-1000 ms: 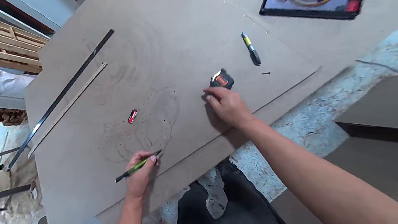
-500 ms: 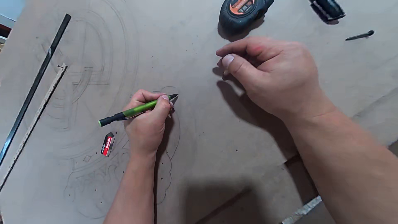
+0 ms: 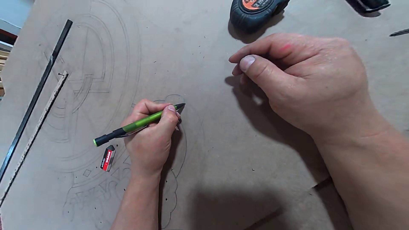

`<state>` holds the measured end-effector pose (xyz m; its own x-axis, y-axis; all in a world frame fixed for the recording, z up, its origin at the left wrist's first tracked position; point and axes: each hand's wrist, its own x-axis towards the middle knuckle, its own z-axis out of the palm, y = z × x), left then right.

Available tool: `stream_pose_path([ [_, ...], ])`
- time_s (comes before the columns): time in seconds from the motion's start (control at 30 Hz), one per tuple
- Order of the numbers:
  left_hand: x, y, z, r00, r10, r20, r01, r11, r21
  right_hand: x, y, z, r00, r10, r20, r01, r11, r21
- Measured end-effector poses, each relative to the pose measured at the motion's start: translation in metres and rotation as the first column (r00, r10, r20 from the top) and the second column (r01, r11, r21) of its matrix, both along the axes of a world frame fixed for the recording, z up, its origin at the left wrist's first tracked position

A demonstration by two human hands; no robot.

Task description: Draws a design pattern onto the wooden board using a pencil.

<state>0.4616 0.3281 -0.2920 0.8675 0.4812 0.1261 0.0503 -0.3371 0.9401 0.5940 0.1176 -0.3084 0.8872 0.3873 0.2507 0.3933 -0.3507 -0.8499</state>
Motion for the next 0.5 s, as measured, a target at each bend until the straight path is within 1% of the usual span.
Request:
stream_pose_path([
  [0.5,0.0006,-0.0012,-0.0016,1.0,0.02,0.015,-0.02,1.0,-0.001,0.0001,0.0,0.0002,1.0,0.003,0.003,-0.003,1.0,0.005],
])
